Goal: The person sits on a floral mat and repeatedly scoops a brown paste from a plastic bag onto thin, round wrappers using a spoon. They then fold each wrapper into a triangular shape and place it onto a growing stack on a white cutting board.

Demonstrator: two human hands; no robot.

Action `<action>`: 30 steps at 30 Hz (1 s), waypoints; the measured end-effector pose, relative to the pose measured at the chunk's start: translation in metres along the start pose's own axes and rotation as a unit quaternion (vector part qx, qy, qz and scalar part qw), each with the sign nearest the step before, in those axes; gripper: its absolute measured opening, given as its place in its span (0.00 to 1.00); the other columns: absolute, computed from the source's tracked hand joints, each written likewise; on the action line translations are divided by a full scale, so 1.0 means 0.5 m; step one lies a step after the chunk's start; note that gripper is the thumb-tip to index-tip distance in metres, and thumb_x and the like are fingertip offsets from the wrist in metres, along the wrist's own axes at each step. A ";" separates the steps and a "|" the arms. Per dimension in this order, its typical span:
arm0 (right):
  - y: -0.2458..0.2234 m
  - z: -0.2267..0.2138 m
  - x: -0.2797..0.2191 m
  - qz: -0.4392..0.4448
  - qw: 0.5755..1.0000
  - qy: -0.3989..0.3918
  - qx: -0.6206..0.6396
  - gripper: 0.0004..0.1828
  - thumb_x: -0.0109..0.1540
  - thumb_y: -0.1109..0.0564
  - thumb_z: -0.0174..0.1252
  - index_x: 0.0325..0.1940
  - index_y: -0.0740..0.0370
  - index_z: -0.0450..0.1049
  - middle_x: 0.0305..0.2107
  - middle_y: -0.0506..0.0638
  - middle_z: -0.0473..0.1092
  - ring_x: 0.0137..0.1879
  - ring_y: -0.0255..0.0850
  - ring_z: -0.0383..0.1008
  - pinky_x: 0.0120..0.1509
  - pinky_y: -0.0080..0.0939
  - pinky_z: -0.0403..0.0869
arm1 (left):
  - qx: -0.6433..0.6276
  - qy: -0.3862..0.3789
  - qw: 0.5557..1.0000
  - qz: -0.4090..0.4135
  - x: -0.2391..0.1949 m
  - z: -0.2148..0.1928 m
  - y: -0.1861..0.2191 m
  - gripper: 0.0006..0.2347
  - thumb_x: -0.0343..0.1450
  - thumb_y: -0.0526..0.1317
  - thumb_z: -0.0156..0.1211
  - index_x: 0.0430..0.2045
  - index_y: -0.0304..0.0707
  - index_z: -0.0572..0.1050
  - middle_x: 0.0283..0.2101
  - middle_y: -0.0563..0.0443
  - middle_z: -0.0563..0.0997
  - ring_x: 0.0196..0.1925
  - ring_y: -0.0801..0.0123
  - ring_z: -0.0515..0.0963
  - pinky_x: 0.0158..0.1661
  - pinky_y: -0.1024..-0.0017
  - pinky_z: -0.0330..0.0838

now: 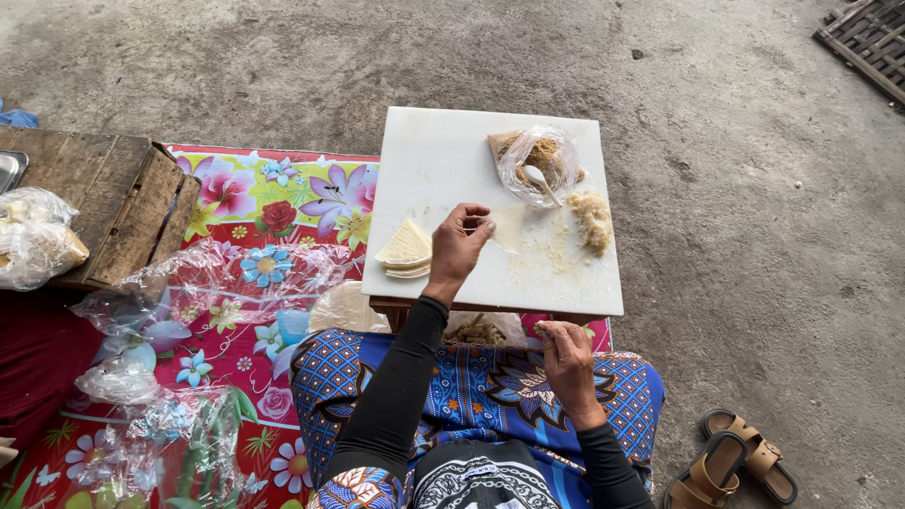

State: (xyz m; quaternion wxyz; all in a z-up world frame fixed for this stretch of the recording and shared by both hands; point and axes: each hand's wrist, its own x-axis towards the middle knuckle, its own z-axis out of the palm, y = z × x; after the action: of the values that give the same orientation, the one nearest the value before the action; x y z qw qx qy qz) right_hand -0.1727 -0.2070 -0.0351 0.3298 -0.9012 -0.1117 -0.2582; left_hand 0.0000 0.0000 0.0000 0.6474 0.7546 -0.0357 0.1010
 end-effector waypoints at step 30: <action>0.281 0.133 0.286 -0.012 0.916 -0.048 -0.399 0.25 0.62 0.61 0.53 0.63 0.57 0.77 0.47 0.52 0.61 0.55 0.49 0.56 0.56 0.52 0.54 | 0.308 0.077 0.935 0.160 -0.105 0.030 -0.156 0.04 0.71 0.39 0.64 0.33 0.42 0.78 0.24 0.54 0.81 0.27 0.65 0.81 0.34 0.66 0.76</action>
State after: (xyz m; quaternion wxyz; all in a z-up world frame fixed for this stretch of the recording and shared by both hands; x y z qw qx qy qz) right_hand 0.0260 -0.2657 -0.0766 -0.0658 -0.9676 -0.0263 -0.2423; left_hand -0.0351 -0.0065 -0.0880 0.3594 0.8910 -0.0732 0.2676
